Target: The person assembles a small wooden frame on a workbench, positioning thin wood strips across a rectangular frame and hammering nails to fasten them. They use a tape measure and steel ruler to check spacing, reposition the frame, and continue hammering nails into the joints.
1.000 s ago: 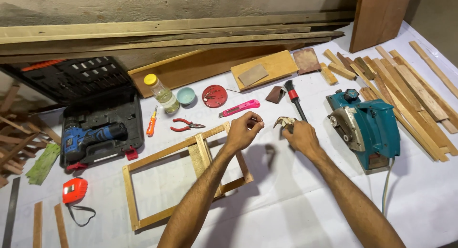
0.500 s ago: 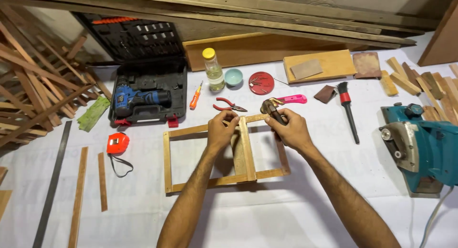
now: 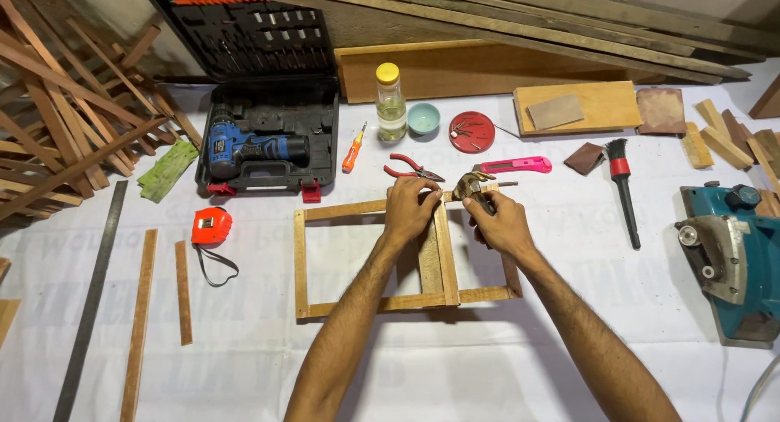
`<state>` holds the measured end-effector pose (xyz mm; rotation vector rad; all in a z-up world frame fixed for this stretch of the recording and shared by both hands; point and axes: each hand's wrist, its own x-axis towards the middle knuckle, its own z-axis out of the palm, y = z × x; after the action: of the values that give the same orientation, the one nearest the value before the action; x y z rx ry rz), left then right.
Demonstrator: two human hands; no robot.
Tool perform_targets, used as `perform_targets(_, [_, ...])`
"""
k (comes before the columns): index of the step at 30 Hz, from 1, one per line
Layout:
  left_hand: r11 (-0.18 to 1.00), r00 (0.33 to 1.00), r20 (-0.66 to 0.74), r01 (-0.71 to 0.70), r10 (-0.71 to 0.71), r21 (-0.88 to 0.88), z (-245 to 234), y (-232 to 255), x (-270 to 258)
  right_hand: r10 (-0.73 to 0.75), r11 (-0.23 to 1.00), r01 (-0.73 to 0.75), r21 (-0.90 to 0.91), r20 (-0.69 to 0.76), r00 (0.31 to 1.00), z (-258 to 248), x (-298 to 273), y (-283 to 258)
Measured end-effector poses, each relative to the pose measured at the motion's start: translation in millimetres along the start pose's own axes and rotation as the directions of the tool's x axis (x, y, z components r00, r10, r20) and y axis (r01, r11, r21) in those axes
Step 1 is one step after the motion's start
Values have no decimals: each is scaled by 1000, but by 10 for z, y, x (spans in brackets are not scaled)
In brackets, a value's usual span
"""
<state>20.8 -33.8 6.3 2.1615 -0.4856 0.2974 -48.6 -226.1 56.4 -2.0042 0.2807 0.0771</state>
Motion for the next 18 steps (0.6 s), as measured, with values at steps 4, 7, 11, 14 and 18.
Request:
perform_targets(4, [999, 1000, 12, -6, 7, -39, 27, -67, 15, 16, 1000, -16, -14, 6, 1000, -6, 37, 92])
perform_targets(7, [981, 985, 111, 145, -130, -131, 22, -70, 7, 23, 1000, -23, -11, 22, 999, 1, 46, 147])
perform_targets(11, [978, 988, 100, 135, -121, -157, 31, -113, 19, -15, 999, 16, -37, 22, 1000, 17, 88, 201])
perform_targets(14, [981, 991, 85, 119, -106, -154, 73, -164, 0, -3, 998, 5, -67, 33, 999, 8, 82, 206])
perform_targets(18, [984, 991, 90, 112, -100, -142, 95, -188, 2, 13, 998, -11, -68, 41, 999, -6, 69, 166])
